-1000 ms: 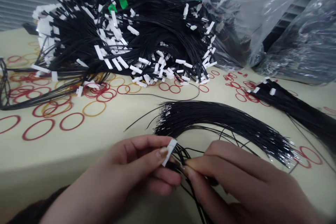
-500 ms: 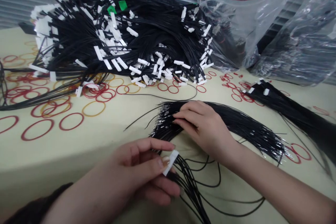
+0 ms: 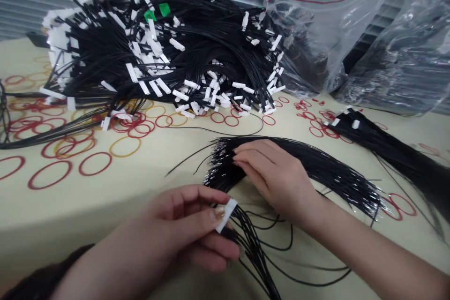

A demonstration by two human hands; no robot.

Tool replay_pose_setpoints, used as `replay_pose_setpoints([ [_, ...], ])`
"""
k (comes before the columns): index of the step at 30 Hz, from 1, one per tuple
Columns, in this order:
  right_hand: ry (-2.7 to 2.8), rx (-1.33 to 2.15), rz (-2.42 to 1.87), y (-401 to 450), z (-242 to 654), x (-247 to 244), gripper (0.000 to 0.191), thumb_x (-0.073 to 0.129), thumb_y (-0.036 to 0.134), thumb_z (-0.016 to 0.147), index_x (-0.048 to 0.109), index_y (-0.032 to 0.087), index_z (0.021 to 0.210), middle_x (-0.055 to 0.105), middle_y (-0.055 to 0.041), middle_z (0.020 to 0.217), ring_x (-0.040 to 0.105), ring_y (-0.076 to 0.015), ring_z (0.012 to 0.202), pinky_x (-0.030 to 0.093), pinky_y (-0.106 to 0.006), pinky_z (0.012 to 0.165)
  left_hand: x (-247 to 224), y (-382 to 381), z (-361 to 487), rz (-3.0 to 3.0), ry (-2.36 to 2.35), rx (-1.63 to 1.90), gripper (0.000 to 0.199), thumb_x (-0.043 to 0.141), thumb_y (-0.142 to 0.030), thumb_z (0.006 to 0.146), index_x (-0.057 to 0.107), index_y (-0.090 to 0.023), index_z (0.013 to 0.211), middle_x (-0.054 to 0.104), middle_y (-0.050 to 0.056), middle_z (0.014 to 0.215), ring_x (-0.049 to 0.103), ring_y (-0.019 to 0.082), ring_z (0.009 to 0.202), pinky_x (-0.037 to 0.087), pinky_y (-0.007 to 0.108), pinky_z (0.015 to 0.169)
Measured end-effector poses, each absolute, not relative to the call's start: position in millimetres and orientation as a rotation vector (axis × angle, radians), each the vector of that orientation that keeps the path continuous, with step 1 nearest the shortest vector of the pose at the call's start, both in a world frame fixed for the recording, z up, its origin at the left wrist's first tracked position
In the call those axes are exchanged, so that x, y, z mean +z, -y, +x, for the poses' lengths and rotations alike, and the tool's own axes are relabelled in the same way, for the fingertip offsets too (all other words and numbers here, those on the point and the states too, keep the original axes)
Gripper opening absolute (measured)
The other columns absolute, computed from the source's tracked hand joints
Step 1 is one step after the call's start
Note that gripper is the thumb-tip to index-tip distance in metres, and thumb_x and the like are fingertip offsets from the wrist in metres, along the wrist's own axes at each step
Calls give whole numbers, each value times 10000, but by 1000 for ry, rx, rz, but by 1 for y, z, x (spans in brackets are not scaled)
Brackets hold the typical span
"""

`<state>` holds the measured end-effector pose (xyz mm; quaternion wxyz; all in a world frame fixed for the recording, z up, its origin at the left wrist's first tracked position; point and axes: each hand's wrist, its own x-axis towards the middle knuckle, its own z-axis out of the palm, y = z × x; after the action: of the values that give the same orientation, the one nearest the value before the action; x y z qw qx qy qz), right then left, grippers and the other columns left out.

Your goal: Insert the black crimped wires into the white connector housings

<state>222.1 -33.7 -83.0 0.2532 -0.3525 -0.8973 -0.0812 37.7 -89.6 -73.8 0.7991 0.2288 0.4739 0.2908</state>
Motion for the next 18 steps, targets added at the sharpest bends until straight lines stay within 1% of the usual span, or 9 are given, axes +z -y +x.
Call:
replay_pose_setpoints([
  [3,2397,-227,-930,43,227,-78,139,493,126,805,603,139,889,624,-34,855,541,-130,793,451,-251,709,-75,89,35,485,-1015,644,165,676,-144,682,642,-162,842,684,9,593,665,125,541,498,113,461],
  [6,2344,-260,-947,54,232,-71,176,536,99,772,605,161,922,615,-24,886,545,-108,791,448,-218,696,-77,88,33,448,-1005,691,166,680,-139,678,641,-160,838,685,15,599,662,126,539,495,113,452],
  [11,2280,-361,-1006,67,233,-61,145,574,124,747,629,184,866,620,-5,830,550,-81,716,439,-192,644,-73,87,34,388,-1043,743,195,677,-110,676,626,-142,861,682,32,596,658,130,541,501,124,460],
  [18,2297,-225,-1027,73,232,-55,106,552,135,751,612,181,825,602,-10,772,535,-84,681,440,-198,597,-71,84,31,403,-1135,767,230,645,-44,688,596,-153,886,678,32,588,647,118,521,502,133,475],
])
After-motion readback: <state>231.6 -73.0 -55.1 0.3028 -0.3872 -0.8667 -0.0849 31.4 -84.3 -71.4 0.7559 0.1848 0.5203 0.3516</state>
